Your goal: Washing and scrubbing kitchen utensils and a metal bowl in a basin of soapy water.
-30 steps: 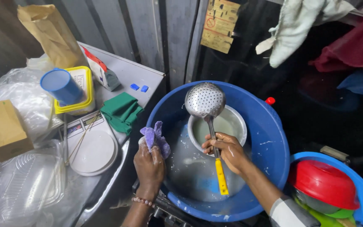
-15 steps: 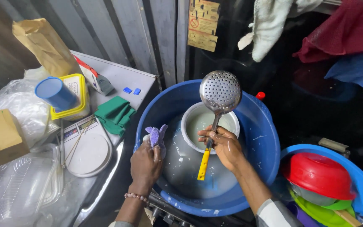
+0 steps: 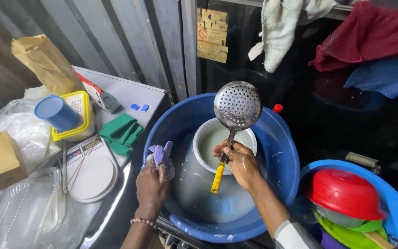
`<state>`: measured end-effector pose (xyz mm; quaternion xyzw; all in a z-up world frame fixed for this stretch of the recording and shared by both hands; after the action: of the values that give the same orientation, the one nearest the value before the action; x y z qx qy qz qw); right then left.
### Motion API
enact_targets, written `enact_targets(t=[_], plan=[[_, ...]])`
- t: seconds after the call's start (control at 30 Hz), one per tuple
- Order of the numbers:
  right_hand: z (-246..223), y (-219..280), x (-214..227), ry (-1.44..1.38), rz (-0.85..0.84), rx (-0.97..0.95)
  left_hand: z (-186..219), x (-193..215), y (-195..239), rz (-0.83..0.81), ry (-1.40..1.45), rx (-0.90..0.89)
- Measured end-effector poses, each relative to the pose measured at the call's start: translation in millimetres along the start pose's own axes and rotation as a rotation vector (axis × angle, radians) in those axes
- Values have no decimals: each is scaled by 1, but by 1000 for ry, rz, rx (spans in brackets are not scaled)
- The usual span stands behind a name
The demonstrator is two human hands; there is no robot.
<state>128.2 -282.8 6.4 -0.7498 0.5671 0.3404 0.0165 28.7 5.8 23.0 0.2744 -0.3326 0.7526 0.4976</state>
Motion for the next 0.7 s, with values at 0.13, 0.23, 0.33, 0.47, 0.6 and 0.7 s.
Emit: enact_targets(t=[0.13, 0.23, 0.33, 0.47, 0.6, 0.7], plan=[[6, -9, 4, 23, -54, 64, -5, -3, -2, 5, 8, 8], [4, -7, -1, 50, -39, 62, -6, -4, -2, 17, 3, 11], [-7, 9, -15, 140, 34, -9, -4, -5, -2, 20, 25, 40], [3, 7, -28, 344, -13, 43, -2, 2, -1, 76, -27, -8], [2, -14, -29, 980, 9, -35, 4, 11, -3, 140, 21, -6], [-32, 36, -94, 1520, 39, -129, -3, 7, 4, 183, 60, -41]])
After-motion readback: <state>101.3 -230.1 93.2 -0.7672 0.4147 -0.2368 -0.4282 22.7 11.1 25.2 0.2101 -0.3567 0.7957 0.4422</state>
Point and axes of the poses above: each hand's wrist, its own y-axis away from the middle knuckle, its own x-axis out of the back of the hand, z = x × y, the point moved 3 cm from there along -y, towards the middle knuckle, and after that the axes turned 12 degrees about -x, right-handed, at the moved point
